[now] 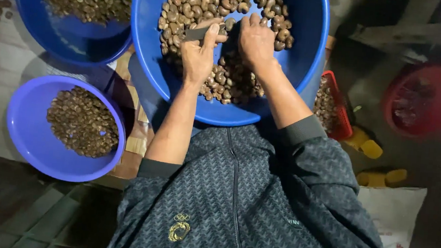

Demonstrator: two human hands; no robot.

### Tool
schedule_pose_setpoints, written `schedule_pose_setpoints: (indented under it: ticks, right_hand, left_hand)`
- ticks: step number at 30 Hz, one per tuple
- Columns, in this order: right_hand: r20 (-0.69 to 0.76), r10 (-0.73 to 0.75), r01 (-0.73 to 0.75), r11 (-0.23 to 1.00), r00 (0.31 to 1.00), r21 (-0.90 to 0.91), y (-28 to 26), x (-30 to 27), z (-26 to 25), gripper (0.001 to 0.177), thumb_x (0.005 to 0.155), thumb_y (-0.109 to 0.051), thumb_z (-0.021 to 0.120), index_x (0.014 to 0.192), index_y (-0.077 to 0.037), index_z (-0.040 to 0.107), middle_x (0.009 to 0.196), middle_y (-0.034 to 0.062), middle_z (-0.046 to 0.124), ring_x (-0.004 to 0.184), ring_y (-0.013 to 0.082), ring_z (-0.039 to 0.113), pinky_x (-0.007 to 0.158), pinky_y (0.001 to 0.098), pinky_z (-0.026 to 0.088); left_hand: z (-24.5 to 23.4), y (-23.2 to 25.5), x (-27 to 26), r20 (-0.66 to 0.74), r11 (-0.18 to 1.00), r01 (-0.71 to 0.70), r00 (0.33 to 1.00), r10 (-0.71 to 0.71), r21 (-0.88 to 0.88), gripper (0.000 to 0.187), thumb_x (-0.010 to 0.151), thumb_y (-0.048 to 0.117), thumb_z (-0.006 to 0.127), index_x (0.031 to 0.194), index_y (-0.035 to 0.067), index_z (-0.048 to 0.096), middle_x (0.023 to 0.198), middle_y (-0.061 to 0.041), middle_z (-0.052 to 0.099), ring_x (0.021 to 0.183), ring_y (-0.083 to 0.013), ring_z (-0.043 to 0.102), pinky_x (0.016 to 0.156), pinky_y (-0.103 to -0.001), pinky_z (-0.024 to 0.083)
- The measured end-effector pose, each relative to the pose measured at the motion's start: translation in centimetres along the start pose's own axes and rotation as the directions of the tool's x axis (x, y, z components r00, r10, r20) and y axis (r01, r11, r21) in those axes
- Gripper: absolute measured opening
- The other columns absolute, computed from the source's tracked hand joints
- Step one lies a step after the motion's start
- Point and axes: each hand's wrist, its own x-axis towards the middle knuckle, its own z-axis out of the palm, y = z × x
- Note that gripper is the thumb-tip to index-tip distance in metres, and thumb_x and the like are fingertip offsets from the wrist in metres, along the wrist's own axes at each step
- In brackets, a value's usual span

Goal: A person sits on the floor and uses a small knife to peel the outer layer off nuts one by one over a large blue plastic bowl.

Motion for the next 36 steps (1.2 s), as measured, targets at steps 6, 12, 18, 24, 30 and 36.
schedule_pose_setpoints:
  ticks: [6,12,18,24,30,36]
  right_hand:
    - [-0.011,0.043,-0.043,0.999,0.999,-0.026,0.8,-0.1,0.1,0.013,0.084,-0.013,0.063,0.094,-0.006,0.058,0.089,0.0138,0.062,0.062,0.0307,0.065,0.047,0.0407,0.055]
    - [0.428,0.116,-0.442,0.286,0.897,0.85,0.3,2.5,-7.9,0.02,0.095,-0.018,0.068,0.097,0.002,0.071,0.082,0.0049,0.069,0.069,0.0118,0.06,0.065,0.0247,0.053]
    - [0.557,-0.039,-0.529,-0.376,0.829,0.761,-0.4,2.9,-12.5,0.047,0.097,-0.023,0.072,0.135,0.0,0.057,0.108,0.0059,0.065,0.077,0.0103,0.065,0.067,0.0222,0.061]
    - [0.53,-0.06,-0.495,-0.46,0.846,0.737,0.1,2.5,-11.8,0.043,0.099,-0.009,0.071,0.138,-0.005,0.055,0.117,0.011,0.068,0.082,0.0143,0.068,0.071,0.0248,0.062]
    - [0.556,-0.066,-0.509,-0.502,0.829,0.699,0.0,2.2,-11.5,0.043,0.097,-0.006,0.073,0.136,-0.004,0.056,0.114,0.0089,0.07,0.081,0.0151,0.069,0.071,0.0239,0.062]
    - [0.557,-0.114,-0.505,-0.595,0.823,0.625,0.0,2.1,-11.5,0.043,0.1,-0.007,0.07,0.14,-0.004,0.055,0.115,0.0087,0.07,0.086,0.0164,0.072,0.074,0.0258,0.063]
  left_hand:
    - [0.0,-0.1,0.0,0.005,0.998,-0.025,1.0,0.025,0.05,0.022,0.102,0.018,0.063,0.118,0.007,0.072,0.098,-0.006,0.08,0.08,-0.0154,0.078,0.068,-0.025,0.059]
    - [-0.3,0.6,0.1,0.011,0.999,-0.02,1.0,0.021,-0.032,0.031,0.103,0.023,0.062,0.124,0.001,0.068,0.115,-0.013,0.077,0.085,-0.0205,0.079,0.071,-0.028,0.062]
    - [-0.4,1.5,0.4,0.07,0.969,-0.097,0.991,0.116,-0.228,0.02,0.106,0.019,0.061,0.117,0.009,0.074,0.122,-0.006,0.074,0.109,-0.0154,0.07,0.081,-0.027,0.061]
    - [-0.5,1.8,0.2,0.185,0.964,-0.095,0.972,0.144,-0.249,0.021,0.108,0.017,0.061,0.124,0.006,0.071,0.138,-0.01,0.067,0.118,-0.0181,0.066,0.093,-0.029,0.058]
    - [-0.4,0.8,0.3,0.17,0.954,-0.135,0.968,0.184,-0.267,0.019,0.107,0.012,0.062,0.124,0.009,0.071,0.136,-0.008,0.068,0.116,-0.0175,0.067,0.09,-0.029,0.061]
    - [-0.5,1.3,0.2,0.229,0.955,-0.152,0.95,0.213,-0.255,0.02,0.108,0.012,0.061,0.126,0.011,0.069,0.141,-0.006,0.062,0.137,-0.0221,0.057,0.121,-0.039,0.049]
